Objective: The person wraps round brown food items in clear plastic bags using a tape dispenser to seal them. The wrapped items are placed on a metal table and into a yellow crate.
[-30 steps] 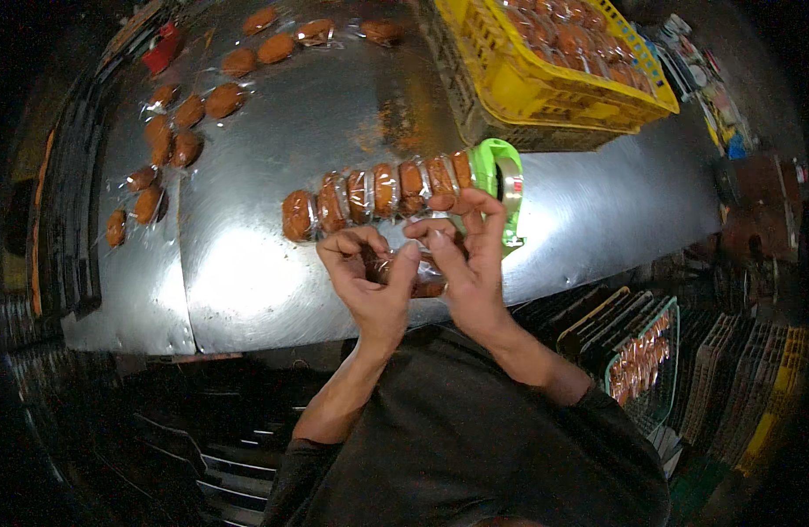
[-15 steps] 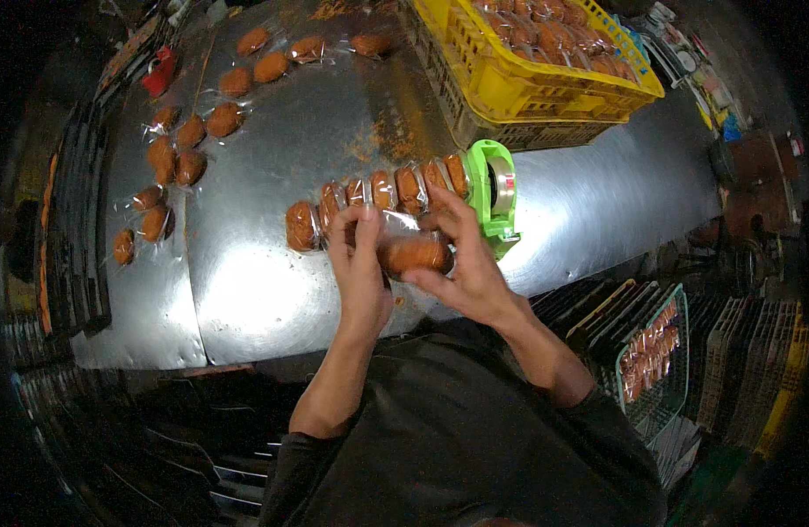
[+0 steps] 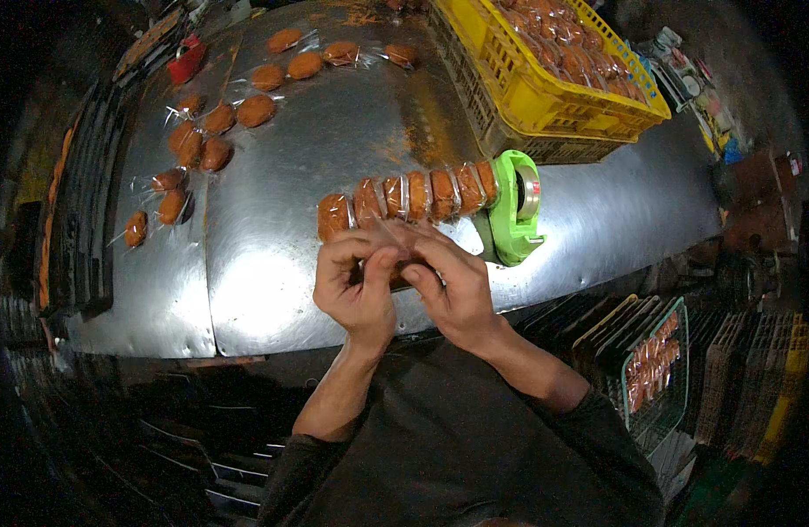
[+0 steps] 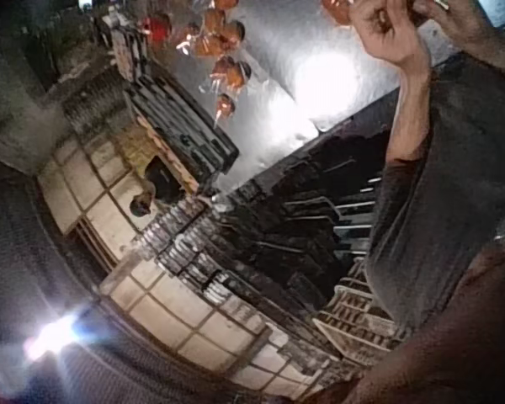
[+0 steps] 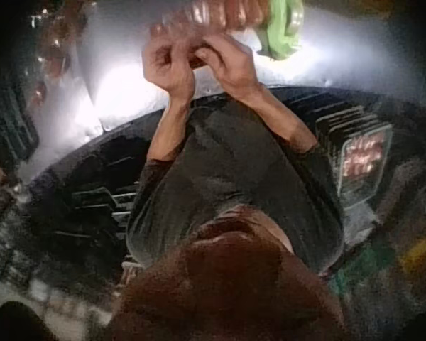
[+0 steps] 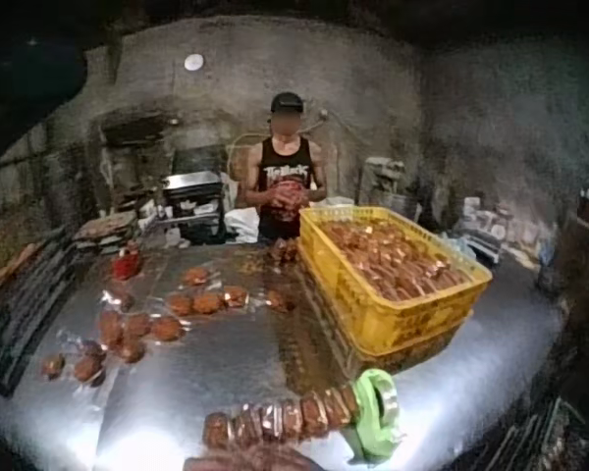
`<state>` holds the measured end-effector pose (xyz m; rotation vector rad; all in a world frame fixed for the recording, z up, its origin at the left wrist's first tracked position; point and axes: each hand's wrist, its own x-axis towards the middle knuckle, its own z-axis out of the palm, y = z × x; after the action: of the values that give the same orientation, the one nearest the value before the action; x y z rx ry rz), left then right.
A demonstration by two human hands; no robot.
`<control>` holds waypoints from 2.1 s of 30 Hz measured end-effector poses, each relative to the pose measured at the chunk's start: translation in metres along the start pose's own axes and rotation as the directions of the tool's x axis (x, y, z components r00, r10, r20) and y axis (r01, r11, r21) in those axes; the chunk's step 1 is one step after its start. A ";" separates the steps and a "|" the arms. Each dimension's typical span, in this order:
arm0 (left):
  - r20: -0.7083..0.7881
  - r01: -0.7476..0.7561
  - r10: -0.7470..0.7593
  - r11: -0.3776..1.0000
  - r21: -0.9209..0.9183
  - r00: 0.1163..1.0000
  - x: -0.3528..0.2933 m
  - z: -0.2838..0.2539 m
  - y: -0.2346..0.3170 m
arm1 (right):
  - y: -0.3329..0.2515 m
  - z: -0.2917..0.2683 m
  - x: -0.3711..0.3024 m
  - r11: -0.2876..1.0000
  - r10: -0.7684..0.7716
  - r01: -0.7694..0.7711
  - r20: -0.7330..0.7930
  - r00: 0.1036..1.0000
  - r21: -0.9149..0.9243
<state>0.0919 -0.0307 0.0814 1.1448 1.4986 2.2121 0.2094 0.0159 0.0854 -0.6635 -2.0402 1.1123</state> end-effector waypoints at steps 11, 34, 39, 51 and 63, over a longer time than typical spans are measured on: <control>0.104 0.260 -0.248 0.958 -0.121 0.963 -0.001 -0.016 0.002 | -0.013 -0.029 0.034 0.965 -0.220 0.240 0.168 0.961 -0.110; -0.149 0.372 -0.375 0.927 -0.049 0.915 -0.026 0.050 -0.023 | 0.040 -0.019 0.013 0.907 0.216 -0.057 -0.344 0.914 0.417; -0.176 0.370 -0.424 0.889 -0.269 0.888 -0.025 0.048 -0.017 | 0.039 -0.058 0.001 0.842 0.406 -0.141 -0.441 0.800 0.520; 0.105 0.511 -0.506 0.859 -0.027 0.856 -0.060 0.002 -0.070 | 0.127 -0.118 -0.052 0.818 0.255 -0.510 -0.628 0.736 -0.266; 0.107 0.439 -0.429 0.891 -0.115 0.897 -0.024 0.036 -0.051 | 0.032 -0.007 -0.028 0.958 0.284 -0.283 -0.301 0.910 0.051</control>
<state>0.1223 0.0026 0.0322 0.7516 1.3828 1.9040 0.2358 0.0151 0.0512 -1.0864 -1.7098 1.0962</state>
